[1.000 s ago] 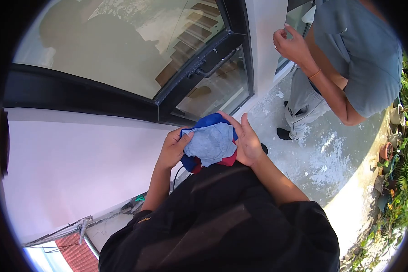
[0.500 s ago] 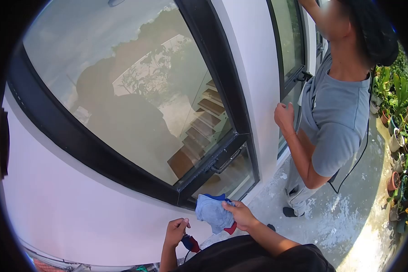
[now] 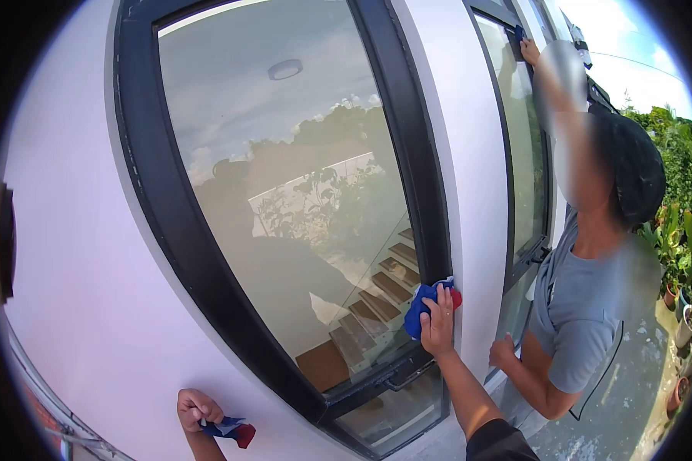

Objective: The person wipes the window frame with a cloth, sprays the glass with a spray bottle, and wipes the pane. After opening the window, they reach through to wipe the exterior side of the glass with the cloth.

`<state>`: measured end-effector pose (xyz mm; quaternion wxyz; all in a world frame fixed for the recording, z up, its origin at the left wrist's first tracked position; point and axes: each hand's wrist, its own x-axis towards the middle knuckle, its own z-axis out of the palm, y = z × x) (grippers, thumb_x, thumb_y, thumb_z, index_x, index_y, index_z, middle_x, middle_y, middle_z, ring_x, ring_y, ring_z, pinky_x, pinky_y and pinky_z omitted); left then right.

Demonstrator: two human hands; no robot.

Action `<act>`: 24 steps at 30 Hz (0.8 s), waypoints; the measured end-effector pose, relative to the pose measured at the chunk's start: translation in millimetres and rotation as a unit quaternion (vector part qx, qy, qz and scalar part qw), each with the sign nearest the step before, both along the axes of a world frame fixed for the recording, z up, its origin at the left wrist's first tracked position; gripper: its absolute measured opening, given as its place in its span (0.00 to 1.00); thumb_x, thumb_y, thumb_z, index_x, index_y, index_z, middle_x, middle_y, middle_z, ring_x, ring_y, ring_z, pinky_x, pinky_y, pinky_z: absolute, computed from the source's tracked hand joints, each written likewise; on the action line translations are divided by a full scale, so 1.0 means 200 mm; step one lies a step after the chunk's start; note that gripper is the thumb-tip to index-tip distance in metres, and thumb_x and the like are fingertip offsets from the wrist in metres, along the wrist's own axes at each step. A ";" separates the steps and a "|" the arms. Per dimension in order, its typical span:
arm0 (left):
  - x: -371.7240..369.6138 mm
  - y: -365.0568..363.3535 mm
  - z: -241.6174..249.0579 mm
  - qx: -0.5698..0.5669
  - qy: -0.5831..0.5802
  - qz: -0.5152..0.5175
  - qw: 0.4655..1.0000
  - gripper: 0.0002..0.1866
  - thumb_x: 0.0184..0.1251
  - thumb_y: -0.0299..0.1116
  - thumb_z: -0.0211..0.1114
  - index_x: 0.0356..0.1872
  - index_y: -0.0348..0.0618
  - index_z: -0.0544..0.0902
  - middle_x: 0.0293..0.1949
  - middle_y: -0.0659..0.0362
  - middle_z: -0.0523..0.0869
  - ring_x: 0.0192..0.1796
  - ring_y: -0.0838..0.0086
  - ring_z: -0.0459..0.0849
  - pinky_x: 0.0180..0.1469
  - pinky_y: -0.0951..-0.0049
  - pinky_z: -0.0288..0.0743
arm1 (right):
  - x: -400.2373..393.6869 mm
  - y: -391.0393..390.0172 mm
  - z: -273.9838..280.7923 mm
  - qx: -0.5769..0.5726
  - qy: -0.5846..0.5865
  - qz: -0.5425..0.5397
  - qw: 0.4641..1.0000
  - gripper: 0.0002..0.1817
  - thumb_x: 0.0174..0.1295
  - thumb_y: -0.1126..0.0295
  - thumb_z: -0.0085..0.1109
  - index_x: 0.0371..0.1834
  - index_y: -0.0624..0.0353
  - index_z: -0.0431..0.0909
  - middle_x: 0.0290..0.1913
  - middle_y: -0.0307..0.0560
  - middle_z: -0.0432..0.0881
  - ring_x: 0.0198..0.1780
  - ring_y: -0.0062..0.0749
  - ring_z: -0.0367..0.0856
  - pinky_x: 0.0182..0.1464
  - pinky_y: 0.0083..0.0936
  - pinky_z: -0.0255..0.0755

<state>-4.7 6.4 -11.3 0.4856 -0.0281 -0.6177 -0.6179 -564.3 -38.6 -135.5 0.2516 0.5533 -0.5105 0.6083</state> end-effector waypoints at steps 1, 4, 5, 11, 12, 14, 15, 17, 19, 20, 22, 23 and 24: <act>-0.02 -0.03 0.02 -0.060 0.012 -0.054 0.997 0.10 0.68 0.25 0.69 0.36 0.25 0.81 0.16 0.57 0.69 0.16 0.75 0.57 0.20 0.68 0.47 | -0.03 -0.03 0.01 -0.013 0.019 -0.034 0.999 0.25 0.79 0.55 0.42 0.66 0.64 0.72 0.79 0.71 0.59 0.79 0.70 0.54 0.79 0.56 0.44; -0.03 -0.04 0.03 -0.046 0.049 -0.112 0.991 0.09 0.68 0.24 0.69 0.36 0.25 0.81 0.17 0.55 0.71 0.16 0.75 0.56 0.20 0.68 0.47 | -0.07 -0.12 0.30 -0.049 0.038 -0.099 0.993 0.30 0.80 0.56 0.39 0.76 0.67 0.60 0.80 0.70 0.57 0.80 0.70 0.53 0.80 0.59 0.42; -0.01 -0.06 0.01 -0.046 0.052 -0.110 0.992 0.09 0.68 0.24 0.69 0.37 0.24 0.81 0.19 0.52 0.75 0.17 0.72 0.61 0.20 0.67 0.52 | -0.08 -0.15 0.45 -0.055 0.052 -0.112 0.991 0.32 0.80 0.57 0.39 0.78 0.70 0.58 0.80 0.70 0.56 0.80 0.70 0.52 0.80 0.58 0.42; -0.04 -0.08 0.09 -0.056 0.052 -0.101 0.992 0.10 0.64 0.24 0.73 0.36 0.23 0.84 0.23 0.49 0.80 0.20 0.68 0.71 0.22 0.66 0.61 | -0.17 -0.34 1.93 -0.172 0.107 -0.135 0.970 0.30 0.81 0.55 0.39 0.80 0.58 0.60 0.79 0.64 0.60 0.79 0.63 0.58 0.80 0.50 0.48; -0.05 -0.09 0.11 -0.064 0.047 -0.101 0.992 0.10 0.63 0.24 0.73 0.36 0.22 0.84 0.22 0.49 0.79 0.19 0.68 0.71 0.22 0.66 0.61 | -0.19 -0.37 2.17 -0.196 0.119 -0.132 0.964 0.29 0.81 0.54 0.39 0.80 0.56 0.60 0.79 0.64 0.61 0.79 0.61 0.58 0.79 0.49 0.49; -0.06 -0.11 0.11 -0.079 0.050 -0.106 0.990 0.11 0.63 0.24 0.74 0.36 0.23 0.84 0.20 0.50 0.79 0.17 0.71 0.69 0.20 0.67 0.60 | -0.27 -0.45 2.54 -0.219 0.123 -0.143 0.957 0.31 0.81 0.50 0.38 0.79 0.57 0.61 0.79 0.64 0.61 0.79 0.60 0.59 0.79 0.48 0.51; -0.07 -0.09 0.09 -0.078 0.053 -0.107 0.990 0.11 0.63 0.24 0.74 0.36 0.23 0.84 0.19 0.50 0.79 0.16 0.72 0.68 0.20 0.68 0.60 | -0.31 -0.49 2.64 -0.242 0.132 -0.156 0.949 0.32 0.81 0.49 0.38 0.79 0.57 0.62 0.78 0.65 0.62 0.78 0.60 0.61 0.78 0.49 0.52; -0.08 -0.11 0.09 -0.090 0.054 -0.117 0.988 0.11 0.63 0.25 0.74 0.36 0.23 0.84 0.18 0.52 0.78 0.14 0.74 0.66 0.18 0.69 0.58 | -0.35 -0.52 2.62 -0.268 0.146 -0.164 0.938 0.33 0.80 0.47 0.39 0.78 0.58 0.63 0.77 0.66 0.64 0.77 0.62 0.63 0.77 0.49 0.55; -0.10 -0.09 0.12 -0.084 0.058 -0.114 0.988 0.11 0.62 0.25 0.75 0.36 0.23 0.84 0.17 0.53 0.77 0.13 0.76 0.64 0.17 0.70 0.56 | -0.33 -0.51 2.43 -0.266 0.154 -0.153 0.939 0.33 0.80 0.48 0.39 0.78 0.59 0.63 0.76 0.67 0.65 0.76 0.62 0.63 0.77 0.49 0.55; -0.11 -0.10 0.13 -0.082 0.063 -0.104 0.989 0.12 0.62 0.25 0.76 0.36 0.23 0.84 0.17 0.54 0.77 0.13 0.76 0.63 0.16 0.71 0.55 | -0.28 -0.48 2.27 -0.255 0.143 -0.132 0.947 0.31 0.80 0.50 0.42 0.77 0.60 0.64 0.75 0.67 0.66 0.76 0.63 0.63 0.77 0.49 0.55; -0.09 -0.12 0.12 -0.070 0.046 -0.133 0.988 0.11 0.61 0.24 0.76 0.35 0.23 0.84 0.17 0.54 0.77 0.13 0.76 0.64 0.16 0.71 0.55 | -0.21 -0.43 1.86 -0.225 0.120 -0.127 0.959 0.30 0.81 0.54 0.43 0.77 0.63 0.63 0.75 0.68 0.66 0.76 0.64 0.63 0.77 0.49 0.54; -0.09 -0.12 0.12 -0.063 0.043 -0.136 0.988 0.11 0.60 0.24 0.76 0.34 0.24 0.84 0.17 0.53 0.78 0.13 0.75 0.64 0.15 0.71 0.55 | -0.17 -0.40 1.63 -0.208 0.111 -0.132 0.963 0.31 0.81 0.55 0.43 0.77 0.65 0.61 0.76 0.68 0.65 0.76 0.64 0.61 0.77 0.50 0.54; -0.09 -0.12 0.13 -0.057 0.041 -0.139 0.988 0.11 0.60 0.24 0.77 0.34 0.24 0.84 0.18 0.53 0.78 0.13 0.75 0.65 0.15 0.72 0.55 | -0.14 -0.38 1.40 -0.191 0.102 -0.137 0.967 0.31 0.81 0.56 0.43 0.78 0.67 0.59 0.76 0.69 0.63 0.77 0.65 0.60 0.77 0.50 0.54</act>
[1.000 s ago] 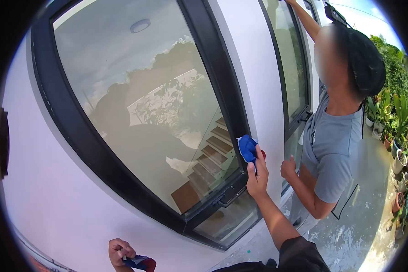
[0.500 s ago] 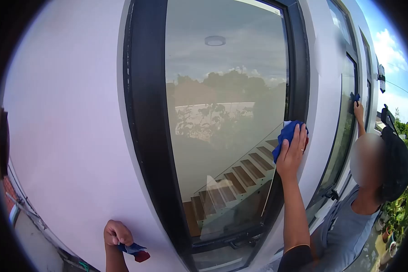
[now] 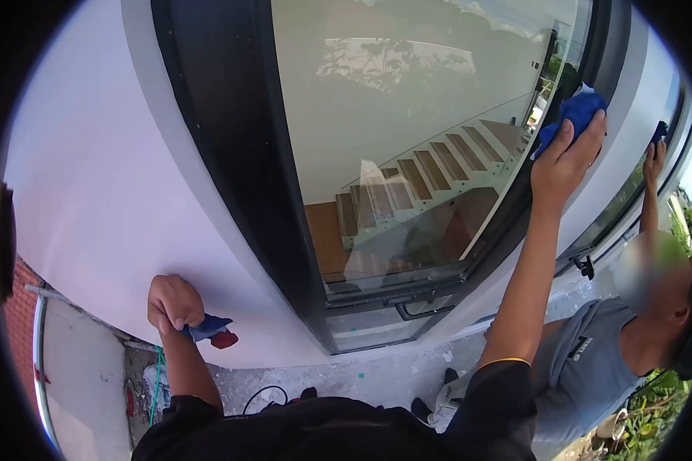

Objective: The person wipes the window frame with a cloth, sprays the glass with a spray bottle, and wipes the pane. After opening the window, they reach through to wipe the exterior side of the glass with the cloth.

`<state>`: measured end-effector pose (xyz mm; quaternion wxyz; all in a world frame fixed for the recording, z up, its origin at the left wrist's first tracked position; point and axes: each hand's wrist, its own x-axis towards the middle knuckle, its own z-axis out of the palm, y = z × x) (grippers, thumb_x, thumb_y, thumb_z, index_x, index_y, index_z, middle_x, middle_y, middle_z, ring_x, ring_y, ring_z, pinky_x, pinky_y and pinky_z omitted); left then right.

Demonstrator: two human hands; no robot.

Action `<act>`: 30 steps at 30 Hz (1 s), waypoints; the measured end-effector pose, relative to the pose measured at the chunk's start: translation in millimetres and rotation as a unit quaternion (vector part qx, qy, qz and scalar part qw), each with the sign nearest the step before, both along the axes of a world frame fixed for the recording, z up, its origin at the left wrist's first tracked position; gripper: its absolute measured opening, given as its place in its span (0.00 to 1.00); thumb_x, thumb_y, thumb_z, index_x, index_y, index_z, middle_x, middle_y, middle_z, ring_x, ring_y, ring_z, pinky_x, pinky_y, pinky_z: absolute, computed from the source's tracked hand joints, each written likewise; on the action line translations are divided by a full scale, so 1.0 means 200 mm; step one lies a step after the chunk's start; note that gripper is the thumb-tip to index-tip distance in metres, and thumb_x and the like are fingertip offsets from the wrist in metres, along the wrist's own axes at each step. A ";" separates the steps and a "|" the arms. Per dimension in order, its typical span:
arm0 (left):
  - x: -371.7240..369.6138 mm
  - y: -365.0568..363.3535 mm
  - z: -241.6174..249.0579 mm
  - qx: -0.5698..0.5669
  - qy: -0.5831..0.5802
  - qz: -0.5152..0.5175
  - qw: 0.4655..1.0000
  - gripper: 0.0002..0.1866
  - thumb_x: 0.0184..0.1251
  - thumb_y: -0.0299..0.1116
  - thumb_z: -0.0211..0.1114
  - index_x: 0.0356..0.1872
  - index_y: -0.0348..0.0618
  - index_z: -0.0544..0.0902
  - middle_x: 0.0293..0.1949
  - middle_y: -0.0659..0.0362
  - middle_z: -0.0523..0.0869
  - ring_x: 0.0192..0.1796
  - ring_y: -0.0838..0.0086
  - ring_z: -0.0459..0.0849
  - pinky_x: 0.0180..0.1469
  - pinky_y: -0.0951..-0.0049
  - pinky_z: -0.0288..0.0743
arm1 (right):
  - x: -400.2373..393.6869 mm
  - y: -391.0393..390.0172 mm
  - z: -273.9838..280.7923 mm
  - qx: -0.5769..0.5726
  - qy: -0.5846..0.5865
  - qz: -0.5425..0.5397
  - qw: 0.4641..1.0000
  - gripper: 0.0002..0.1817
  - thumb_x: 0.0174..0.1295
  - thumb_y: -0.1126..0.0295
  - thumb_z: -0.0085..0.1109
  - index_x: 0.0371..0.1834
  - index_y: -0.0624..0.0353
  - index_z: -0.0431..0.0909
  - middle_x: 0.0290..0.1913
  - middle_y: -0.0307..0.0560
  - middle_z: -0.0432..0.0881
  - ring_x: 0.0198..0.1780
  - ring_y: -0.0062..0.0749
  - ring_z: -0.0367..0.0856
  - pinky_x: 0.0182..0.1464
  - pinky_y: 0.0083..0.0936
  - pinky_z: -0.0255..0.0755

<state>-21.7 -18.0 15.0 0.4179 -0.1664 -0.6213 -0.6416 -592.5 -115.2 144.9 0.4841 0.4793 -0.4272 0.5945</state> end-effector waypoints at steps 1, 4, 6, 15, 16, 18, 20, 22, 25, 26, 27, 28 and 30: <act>-0.01 -0.01 0.02 0.006 0.004 -0.001 1.000 0.09 0.59 0.22 0.75 0.33 0.25 0.84 0.18 0.53 0.78 0.13 0.76 0.65 0.15 0.72 0.55 | 0.02 0.02 -0.22 0.037 -0.027 -0.005 0.999 0.32 0.81 0.57 0.42 0.79 0.69 0.56 0.77 0.70 0.61 0.78 0.66 0.58 0.78 0.51 0.53; -0.03 0.02 0.01 0.038 -0.002 0.008 0.999 0.04 0.58 0.17 0.70 0.33 0.26 0.83 0.19 0.53 0.77 0.13 0.78 0.64 0.15 0.75 0.52 | 0.08 0.10 -0.94 0.147 -0.105 -0.019 0.983 0.34 0.81 0.58 0.40 0.81 0.71 0.49 0.78 0.73 0.56 0.79 0.68 0.54 0.78 0.54 0.52; 0.00 0.03 0.00 0.044 -0.026 0.016 0.999 0.03 0.58 0.14 0.66 0.33 0.27 0.82 0.20 0.56 0.75 0.14 0.81 0.63 0.16 0.76 0.51 | 0.13 0.16 -1.25 0.199 -0.162 -0.012 0.967 0.35 0.81 0.59 0.40 0.80 0.73 0.47 0.78 0.76 0.55 0.79 0.69 0.54 0.78 0.52 0.51; 0.03 0.03 -0.06 0.057 -0.035 0.023 0.998 0.08 0.60 0.10 0.62 0.38 0.30 0.82 0.33 0.59 0.67 0.19 0.86 0.59 0.21 0.79 0.56 | 0.50 0.32 -1.34 0.326 -0.562 0.118 0.751 0.34 0.73 0.73 0.47 0.80 0.73 0.50 0.68 0.72 0.72 0.65 0.59 0.77 0.67 0.40 0.69; 0.02 0.03 -0.07 0.056 -0.036 0.027 0.997 0.08 0.60 0.10 0.63 0.38 0.30 0.81 0.33 0.58 0.68 0.19 0.86 0.60 0.21 0.80 0.56 | 0.55 0.35 -1.38 0.304 -0.503 0.110 0.802 0.33 0.73 0.73 0.47 0.79 0.73 0.52 0.69 0.72 0.71 0.66 0.58 0.76 0.69 0.39 0.67; 0.02 0.03 -0.06 0.040 -0.039 0.043 0.998 0.08 0.60 0.11 0.63 0.38 0.30 0.81 0.32 0.58 0.68 0.19 0.87 0.60 0.21 0.80 0.57 | 0.80 0.44 -1.32 0.251 -0.421 0.175 0.854 0.32 0.73 0.73 0.48 0.79 0.73 0.54 0.71 0.71 0.70 0.69 0.58 0.73 0.72 0.38 0.63; 0.03 0.04 -0.06 0.037 -0.049 0.051 0.997 0.07 0.60 0.11 0.64 0.38 0.29 0.81 0.32 0.58 0.68 0.20 0.86 0.61 0.22 0.80 0.58 | 1.11 0.59 -1.30 0.243 -0.310 0.282 0.875 0.32 0.74 0.71 0.51 0.78 0.74 0.56 0.72 0.69 0.69 0.71 0.58 0.71 0.74 0.38 0.60; 0.03 0.04 -0.06 0.035 -0.053 0.056 0.996 0.07 0.61 0.12 0.64 0.39 0.29 0.81 0.32 0.58 0.68 0.20 0.86 0.61 0.22 0.81 0.58 | 1.28 0.60 -1.42 0.217 -0.069 0.333 0.915 0.32 0.74 0.70 0.55 0.76 0.74 0.59 0.77 0.68 0.64 0.77 0.65 0.62 0.78 0.48 0.52; 0.02 0.05 -0.07 0.036 -0.049 0.056 0.997 0.07 0.61 0.12 0.65 0.39 0.28 0.82 0.31 0.59 0.68 0.20 0.85 0.62 0.22 0.81 0.59 | 1.44 0.57 -1.61 0.303 0.164 0.269 0.900 0.31 0.72 0.72 0.55 0.76 0.72 0.61 0.78 0.70 0.61 0.81 0.71 0.53 0.80 0.60 0.43; 0.01 0.06 -0.06 0.042 -0.051 0.054 0.996 0.07 0.60 0.12 0.65 0.39 0.28 0.82 0.31 0.58 0.69 0.20 0.85 0.63 0.23 0.81 0.60 | 1.47 0.54 -1.66 0.297 0.172 0.246 0.906 0.31 0.72 0.72 0.54 0.76 0.72 0.62 0.78 0.70 0.61 0.81 0.71 0.52 0.79 0.62 0.42; 0.01 0.05 -0.05 0.044 -0.053 0.052 0.996 0.07 0.60 0.12 0.65 0.39 0.28 0.82 0.31 0.58 0.69 0.20 0.84 0.63 0.23 0.81 0.61 | 1.50 0.49 -1.66 0.288 0.181 0.223 0.914 0.30 0.72 0.72 0.54 0.76 0.72 0.63 0.78 0.69 0.62 0.81 0.72 0.52 0.79 0.64 0.42; 0.02 0.04 -0.03 0.042 -0.063 0.057 0.996 0.07 0.60 0.13 0.66 0.39 0.28 0.83 0.31 0.58 0.70 0.21 0.84 0.64 0.23 0.81 0.61 | 1.53 0.43 -1.53 0.256 0.166 0.222 0.926 0.30 0.72 0.71 0.53 0.76 0.72 0.63 0.77 0.70 0.62 0.81 0.71 0.53 0.79 0.63 0.42; 0.02 0.06 -0.04 0.060 -0.082 0.063 0.993 0.06 0.60 0.14 0.67 0.38 0.30 0.84 0.30 0.58 0.71 0.22 0.83 0.66 0.24 0.80 0.63 | 1.54 0.38 -1.28 0.214 0.131 0.222 0.942 0.29 0.74 0.70 0.52 0.75 0.73 0.64 0.77 0.72 0.63 0.80 0.71 0.55 0.80 0.62 0.41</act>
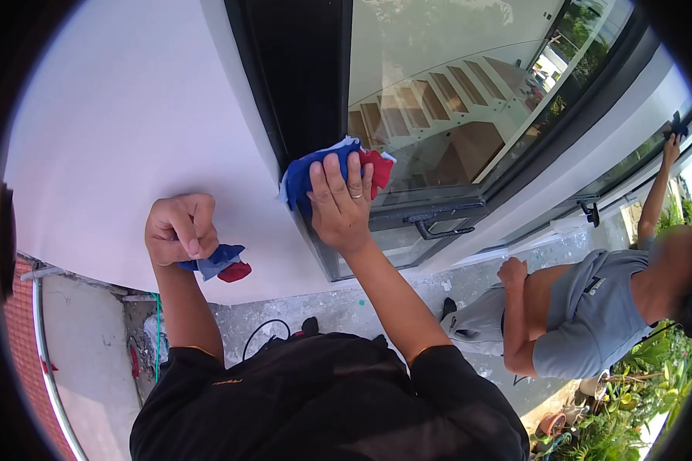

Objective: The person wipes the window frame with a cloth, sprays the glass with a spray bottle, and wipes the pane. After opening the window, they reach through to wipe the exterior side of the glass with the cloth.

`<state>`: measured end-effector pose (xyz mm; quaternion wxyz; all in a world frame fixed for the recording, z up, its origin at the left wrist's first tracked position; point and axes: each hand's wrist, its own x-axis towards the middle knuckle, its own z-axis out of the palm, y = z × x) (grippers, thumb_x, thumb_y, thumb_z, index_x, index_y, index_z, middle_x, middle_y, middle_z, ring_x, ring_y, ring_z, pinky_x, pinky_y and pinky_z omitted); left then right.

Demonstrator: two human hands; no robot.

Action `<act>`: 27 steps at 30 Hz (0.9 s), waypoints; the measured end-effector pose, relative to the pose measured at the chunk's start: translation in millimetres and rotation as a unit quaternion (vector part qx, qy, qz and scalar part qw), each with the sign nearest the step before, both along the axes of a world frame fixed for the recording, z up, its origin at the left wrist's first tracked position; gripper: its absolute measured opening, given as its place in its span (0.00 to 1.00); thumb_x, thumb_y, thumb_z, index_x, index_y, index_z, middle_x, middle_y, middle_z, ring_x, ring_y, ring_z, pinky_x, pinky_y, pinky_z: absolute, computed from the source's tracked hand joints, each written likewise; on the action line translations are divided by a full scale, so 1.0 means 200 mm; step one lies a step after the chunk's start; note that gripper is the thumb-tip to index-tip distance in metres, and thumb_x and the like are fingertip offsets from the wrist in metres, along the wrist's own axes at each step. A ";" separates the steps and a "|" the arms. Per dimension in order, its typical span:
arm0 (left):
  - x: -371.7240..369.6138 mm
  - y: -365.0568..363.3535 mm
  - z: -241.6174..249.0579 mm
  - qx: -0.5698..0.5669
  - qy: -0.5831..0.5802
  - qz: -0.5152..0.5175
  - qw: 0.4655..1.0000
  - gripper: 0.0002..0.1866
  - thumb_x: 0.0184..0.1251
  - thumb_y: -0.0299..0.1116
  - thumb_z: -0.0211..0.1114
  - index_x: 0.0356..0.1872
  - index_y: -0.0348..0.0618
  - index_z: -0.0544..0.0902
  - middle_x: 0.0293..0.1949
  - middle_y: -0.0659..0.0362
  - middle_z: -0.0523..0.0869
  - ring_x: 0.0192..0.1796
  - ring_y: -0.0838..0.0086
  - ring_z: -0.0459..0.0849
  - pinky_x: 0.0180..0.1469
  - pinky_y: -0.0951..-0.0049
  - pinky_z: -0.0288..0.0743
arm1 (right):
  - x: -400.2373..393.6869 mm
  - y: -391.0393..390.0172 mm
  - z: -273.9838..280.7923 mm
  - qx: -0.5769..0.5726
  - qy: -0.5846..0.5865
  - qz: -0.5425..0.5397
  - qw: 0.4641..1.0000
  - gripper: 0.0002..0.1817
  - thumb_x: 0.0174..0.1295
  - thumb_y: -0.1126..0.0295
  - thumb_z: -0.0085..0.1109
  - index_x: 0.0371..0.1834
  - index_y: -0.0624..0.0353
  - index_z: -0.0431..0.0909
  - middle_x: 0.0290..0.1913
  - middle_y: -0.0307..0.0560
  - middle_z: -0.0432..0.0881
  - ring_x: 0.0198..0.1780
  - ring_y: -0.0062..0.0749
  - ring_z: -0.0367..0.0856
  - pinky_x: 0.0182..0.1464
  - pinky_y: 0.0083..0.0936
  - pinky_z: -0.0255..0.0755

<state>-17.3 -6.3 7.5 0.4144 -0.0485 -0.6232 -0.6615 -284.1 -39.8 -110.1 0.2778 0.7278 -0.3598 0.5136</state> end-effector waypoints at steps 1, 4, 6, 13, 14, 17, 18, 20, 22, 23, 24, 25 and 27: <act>0.00 0.00 0.01 -0.027 -0.024 0.031 0.999 0.06 0.60 0.16 0.69 0.38 0.32 0.85 0.30 0.58 0.74 0.25 0.81 0.68 0.26 0.79 0.65 | 0.00 -0.02 0.11 -0.001 -0.031 0.004 1.000 0.29 0.74 0.69 0.51 0.75 0.73 0.64 0.76 0.73 0.63 0.80 0.72 0.55 0.79 0.62 0.42; 0.00 0.02 0.01 -0.012 -0.031 0.041 0.999 0.06 0.59 0.18 0.70 0.37 0.33 0.87 0.29 0.58 0.76 0.27 0.79 0.70 0.28 0.79 0.67 | 0.01 -0.02 0.20 0.019 -0.092 0.004 0.996 0.29 0.76 0.68 0.50 0.75 0.75 0.63 0.75 0.77 0.64 0.79 0.73 0.57 0.79 0.63 0.42; 0.02 0.01 0.00 -0.020 -0.027 0.041 0.999 0.05 0.59 0.18 0.71 0.37 0.34 0.88 0.29 0.57 0.77 0.27 0.79 0.71 0.29 0.79 0.68 | -0.01 0.05 -0.02 0.056 -0.074 0.000 0.996 0.29 0.76 0.68 0.49 0.75 0.76 0.62 0.74 0.79 0.64 0.78 0.74 0.57 0.79 0.63 0.42; -0.01 0.01 0.00 -0.048 -0.023 0.035 0.998 0.07 0.59 0.19 0.72 0.39 0.32 0.89 0.28 0.56 0.77 0.24 0.79 0.73 0.25 0.79 0.68 | -0.02 0.07 0.10 0.048 -0.037 -0.052 0.997 0.27 0.76 0.68 0.50 0.74 0.70 0.67 0.74 0.70 0.68 0.78 0.69 0.60 0.77 0.60 0.48; -0.01 0.00 -0.01 -0.050 -0.012 0.031 0.998 0.07 0.59 0.19 0.71 0.39 0.31 0.89 0.28 0.56 0.77 0.23 0.79 0.73 0.24 0.79 0.68 | -0.02 0.08 0.12 0.056 -0.036 -0.056 0.996 0.26 0.76 0.67 0.51 0.74 0.70 0.68 0.74 0.70 0.68 0.79 0.68 0.60 0.77 0.60 0.48; 0.00 0.01 -0.03 -0.043 0.016 0.018 0.999 0.08 0.60 0.17 0.70 0.40 0.28 0.88 0.29 0.55 0.76 0.21 0.80 0.72 0.22 0.80 0.67 | -0.03 0.13 0.11 0.074 -0.022 -0.077 0.994 0.26 0.76 0.66 0.52 0.73 0.68 0.70 0.73 0.68 0.70 0.77 0.66 0.62 0.74 0.57 0.53; 0.00 0.01 -0.04 -0.036 0.023 0.011 0.999 0.07 0.61 0.17 0.70 0.40 0.27 0.88 0.29 0.55 0.76 0.20 0.80 0.72 0.21 0.80 0.67 | -0.02 0.11 0.12 0.057 -0.025 -0.077 0.995 0.25 0.75 0.67 0.52 0.72 0.68 0.71 0.72 0.67 0.71 0.75 0.65 0.64 0.73 0.55 0.55; 0.00 0.00 -0.04 -0.036 0.030 0.006 0.999 0.07 0.61 0.16 0.69 0.41 0.26 0.87 0.29 0.55 0.76 0.19 0.81 0.71 0.20 0.80 0.66 | 0.00 0.10 0.16 0.029 -0.037 -0.077 0.996 0.25 0.75 0.67 0.52 0.71 0.68 0.72 0.71 0.66 0.72 0.72 0.64 0.67 0.71 0.53 0.58; -0.02 0.00 -0.03 -0.052 0.032 0.009 0.998 0.08 0.61 0.15 0.69 0.41 0.25 0.87 0.29 0.54 0.76 0.18 0.81 0.70 0.19 0.80 0.65 | 0.01 0.08 0.29 0.022 -0.046 -0.078 0.996 0.24 0.75 0.67 0.53 0.71 0.68 0.73 0.70 0.66 0.73 0.69 0.61 0.69 0.68 0.50 0.60; -0.01 0.00 -0.04 -0.046 0.029 -0.002 0.999 0.08 0.61 0.15 0.68 0.42 0.25 0.87 0.30 0.54 0.76 0.18 0.81 0.70 0.19 0.80 0.65 | 0.01 0.09 0.31 0.021 -0.050 -0.078 0.995 0.24 0.75 0.66 0.53 0.70 0.68 0.73 0.69 0.66 0.73 0.68 0.60 0.70 0.67 0.49 0.60; -0.01 0.00 -0.05 -0.043 0.027 -0.013 0.999 0.09 0.61 0.15 0.68 0.42 0.25 0.87 0.30 0.54 0.76 0.18 0.81 0.70 0.19 0.80 0.65 | 0.01 0.10 0.29 0.031 -0.050 -0.075 0.995 0.24 0.75 0.66 0.54 0.70 0.68 0.74 0.70 0.67 0.73 0.67 0.60 0.70 0.67 0.48 0.61; 0.00 -0.02 -0.04 -0.045 0.026 -0.023 0.998 0.09 0.61 0.15 0.68 0.43 0.25 0.87 0.31 0.53 0.76 0.18 0.82 0.70 0.19 0.80 0.65 | 0.00 0.10 0.25 0.034 -0.050 -0.072 0.996 0.24 0.74 0.66 0.55 0.70 0.68 0.74 0.70 0.67 0.72 0.67 0.59 0.70 0.68 0.47 0.61; 0.00 -0.03 -0.04 -0.068 0.026 -0.018 0.997 0.10 0.61 0.15 0.68 0.43 0.25 0.87 0.32 0.53 0.76 0.17 0.82 0.69 0.19 0.80 0.64 | -0.01 0.11 0.12 0.057 -0.056 -0.054 0.995 0.24 0.71 0.70 0.59 0.69 0.66 0.75 0.68 0.68 0.73 0.67 0.57 0.70 0.67 0.44 0.63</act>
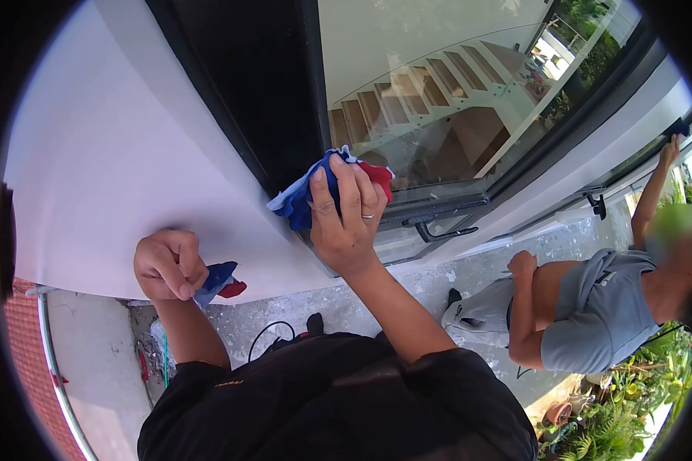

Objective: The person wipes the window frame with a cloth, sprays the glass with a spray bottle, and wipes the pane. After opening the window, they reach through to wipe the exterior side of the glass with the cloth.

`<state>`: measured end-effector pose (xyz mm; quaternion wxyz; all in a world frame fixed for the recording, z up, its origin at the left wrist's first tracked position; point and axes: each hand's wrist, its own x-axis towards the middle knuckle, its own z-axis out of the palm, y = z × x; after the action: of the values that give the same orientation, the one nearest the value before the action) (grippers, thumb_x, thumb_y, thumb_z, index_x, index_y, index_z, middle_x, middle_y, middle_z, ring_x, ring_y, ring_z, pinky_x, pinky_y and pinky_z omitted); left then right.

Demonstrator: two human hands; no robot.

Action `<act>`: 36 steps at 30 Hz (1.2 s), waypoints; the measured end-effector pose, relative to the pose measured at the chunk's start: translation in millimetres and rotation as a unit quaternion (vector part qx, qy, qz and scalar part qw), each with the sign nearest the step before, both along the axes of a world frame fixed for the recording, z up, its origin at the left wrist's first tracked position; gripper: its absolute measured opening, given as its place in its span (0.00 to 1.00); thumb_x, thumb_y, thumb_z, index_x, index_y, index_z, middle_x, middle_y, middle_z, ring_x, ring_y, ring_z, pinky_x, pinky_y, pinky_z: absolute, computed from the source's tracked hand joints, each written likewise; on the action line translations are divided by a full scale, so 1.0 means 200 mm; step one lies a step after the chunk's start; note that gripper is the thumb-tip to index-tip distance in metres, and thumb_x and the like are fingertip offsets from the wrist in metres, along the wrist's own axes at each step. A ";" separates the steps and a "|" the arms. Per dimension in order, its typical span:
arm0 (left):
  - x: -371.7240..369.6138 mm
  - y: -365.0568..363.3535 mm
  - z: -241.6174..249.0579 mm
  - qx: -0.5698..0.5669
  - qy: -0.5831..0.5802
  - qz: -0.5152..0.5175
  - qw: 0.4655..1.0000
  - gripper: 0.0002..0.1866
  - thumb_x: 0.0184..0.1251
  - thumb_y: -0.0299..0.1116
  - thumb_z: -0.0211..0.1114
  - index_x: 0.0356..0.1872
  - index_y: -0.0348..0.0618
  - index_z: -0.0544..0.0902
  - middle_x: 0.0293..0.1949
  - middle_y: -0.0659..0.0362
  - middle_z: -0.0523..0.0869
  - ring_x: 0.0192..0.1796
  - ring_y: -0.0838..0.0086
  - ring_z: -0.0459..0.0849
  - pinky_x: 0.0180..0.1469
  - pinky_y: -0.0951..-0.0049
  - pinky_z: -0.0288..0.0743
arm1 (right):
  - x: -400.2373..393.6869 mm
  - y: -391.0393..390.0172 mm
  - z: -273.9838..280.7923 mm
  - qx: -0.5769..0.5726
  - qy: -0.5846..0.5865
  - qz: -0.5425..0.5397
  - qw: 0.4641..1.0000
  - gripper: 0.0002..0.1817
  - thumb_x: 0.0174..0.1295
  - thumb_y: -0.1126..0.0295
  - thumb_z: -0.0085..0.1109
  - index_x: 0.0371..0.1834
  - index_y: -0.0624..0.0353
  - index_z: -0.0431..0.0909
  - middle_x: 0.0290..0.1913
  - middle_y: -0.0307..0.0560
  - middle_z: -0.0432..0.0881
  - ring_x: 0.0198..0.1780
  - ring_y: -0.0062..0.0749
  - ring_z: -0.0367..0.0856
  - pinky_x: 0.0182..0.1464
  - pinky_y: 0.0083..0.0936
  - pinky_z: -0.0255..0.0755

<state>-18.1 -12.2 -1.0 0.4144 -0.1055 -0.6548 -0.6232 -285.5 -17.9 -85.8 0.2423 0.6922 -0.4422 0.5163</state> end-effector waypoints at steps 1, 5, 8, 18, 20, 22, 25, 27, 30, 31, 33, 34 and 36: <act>0.00 0.01 -0.01 -0.006 -0.001 0.002 1.000 0.10 0.61 0.15 0.68 0.44 0.25 0.87 0.32 0.52 0.76 0.17 0.82 0.68 0.19 0.80 0.63 | 0.00 0.01 -0.10 0.012 -0.012 0.019 1.000 0.23 0.70 0.70 0.60 0.68 0.63 0.77 0.67 0.65 0.74 0.66 0.55 0.71 0.65 0.43 0.64; 0.06 0.04 -0.02 0.033 -0.037 0.003 0.999 0.08 0.60 0.14 0.68 0.41 0.27 0.85 0.32 0.53 0.74 0.18 0.83 0.67 0.18 0.79 0.59 | -0.07 0.11 -0.50 0.087 -0.018 0.089 0.992 0.23 0.61 0.76 0.63 0.62 0.53 0.83 0.63 0.53 0.78 0.60 0.47 0.76 0.60 0.39 0.70; 0.09 0.03 -0.03 0.061 -0.046 -0.001 0.997 0.07 0.57 0.12 0.68 0.36 0.28 0.83 0.32 0.53 0.73 0.18 0.83 0.67 0.18 0.79 0.57 | -0.27 0.22 -0.81 0.181 0.028 0.094 0.979 0.24 0.56 0.80 0.60 0.58 0.53 0.85 0.60 0.48 0.79 0.58 0.43 0.77 0.61 0.41 0.71; 0.06 0.05 0.04 0.106 -0.107 0.006 0.989 0.17 0.50 0.05 0.66 0.40 0.32 0.77 0.34 0.53 0.72 0.19 0.83 0.65 0.20 0.78 0.53 | -0.67 0.59 -1.14 0.333 -0.276 -0.041 0.901 0.17 0.68 0.75 0.59 0.59 0.61 0.83 0.60 0.59 0.80 0.60 0.55 0.81 0.64 0.40 0.74; 0.04 0.07 0.00 0.124 -0.083 0.018 0.989 0.17 0.51 0.05 0.66 0.40 0.32 0.77 0.34 0.54 0.71 0.20 0.83 0.65 0.20 0.78 0.53 | -0.56 0.62 -1.00 0.322 -0.279 0.023 0.904 0.16 0.68 0.75 0.61 0.59 0.61 0.83 0.60 0.58 0.81 0.60 0.54 0.81 0.64 0.38 0.74; -0.03 0.15 -0.04 0.174 -0.126 0.086 0.973 0.16 0.53 0.08 0.68 0.41 0.33 0.77 0.33 0.57 0.69 0.21 0.83 0.66 0.22 0.79 0.56 | -0.46 0.61 -0.87 0.285 -0.272 0.078 0.916 0.17 0.67 0.75 0.63 0.59 0.60 0.84 0.60 0.57 0.80 0.59 0.50 0.81 0.61 0.37 0.75; -0.11 0.25 -0.16 0.179 -0.248 0.167 0.937 0.15 0.57 0.16 0.72 0.44 0.36 0.79 0.30 0.63 0.66 0.26 0.82 0.68 0.29 0.79 0.62 | -0.35 0.51 -0.64 0.182 -0.229 0.117 0.949 0.19 0.65 0.77 0.65 0.60 0.56 0.84 0.59 0.55 0.79 0.54 0.50 0.80 0.57 0.37 0.75; -0.09 0.30 -0.27 0.193 -0.308 0.163 0.917 0.16 0.56 0.20 0.75 0.44 0.38 0.80 0.29 0.66 0.66 0.29 0.81 0.68 0.35 0.78 0.65 | -0.29 0.42 -0.40 0.115 -0.237 0.138 0.955 0.20 0.64 0.76 0.67 0.60 0.56 0.85 0.56 0.54 0.78 0.51 0.47 0.78 0.54 0.35 0.75; 0.02 0.34 -0.31 0.164 -0.369 0.177 0.897 0.16 0.55 0.21 0.75 0.43 0.38 0.80 0.29 0.67 0.68 0.30 0.81 0.67 0.37 0.77 0.66 | -0.17 0.27 -0.06 0.041 -0.254 0.166 0.952 0.16 0.65 0.73 0.69 0.56 0.58 0.87 0.52 0.51 0.76 0.46 0.39 0.79 0.49 0.30 0.76; 0.06 0.35 -0.31 0.157 -0.381 0.186 0.892 0.16 0.55 0.21 0.75 0.43 0.38 0.80 0.29 0.67 0.68 0.30 0.81 0.67 0.37 0.77 0.66 | -0.13 0.20 0.03 0.025 -0.288 0.186 0.939 0.14 0.64 0.72 0.70 0.53 0.58 0.88 0.49 0.49 0.76 0.43 0.37 0.79 0.46 0.29 0.75; 0.13 0.32 -0.29 0.162 -0.342 0.205 0.902 0.16 0.55 0.19 0.75 0.43 0.37 0.80 0.28 0.66 0.68 0.30 0.81 0.67 0.34 0.78 0.65 | -0.08 0.04 0.17 -0.007 -0.318 0.181 0.930 0.12 0.63 0.71 0.72 0.48 0.59 0.88 0.45 0.48 0.77 0.41 0.35 0.79 0.44 0.28 0.75; 0.16 0.31 -0.25 0.162 -0.322 0.216 0.908 0.16 0.54 0.19 0.74 0.43 0.37 0.80 0.28 0.66 0.67 0.30 0.81 0.67 0.33 0.78 0.65 | -0.05 -0.01 0.21 -0.023 -0.334 0.180 0.925 0.10 0.62 0.71 0.73 0.46 0.59 0.88 0.43 0.47 0.77 0.39 0.34 0.79 0.42 0.27 0.74; 0.22 0.26 -0.20 0.129 -0.260 0.225 0.930 0.16 0.54 0.15 0.72 0.44 0.33 0.80 0.28 0.64 0.68 0.26 0.81 0.67 0.27 0.77 0.64 | 0.01 -0.04 0.25 -0.039 -0.350 0.155 0.923 0.10 0.57 0.71 0.75 0.41 0.59 0.87 0.40 0.47 0.76 0.37 0.36 0.79 0.40 0.29 0.75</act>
<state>26.3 39.7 -40.1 0.3692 0.2647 -0.6600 -0.5984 -284.0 -25.7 -35.9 0.0157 0.5172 -0.3651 0.7739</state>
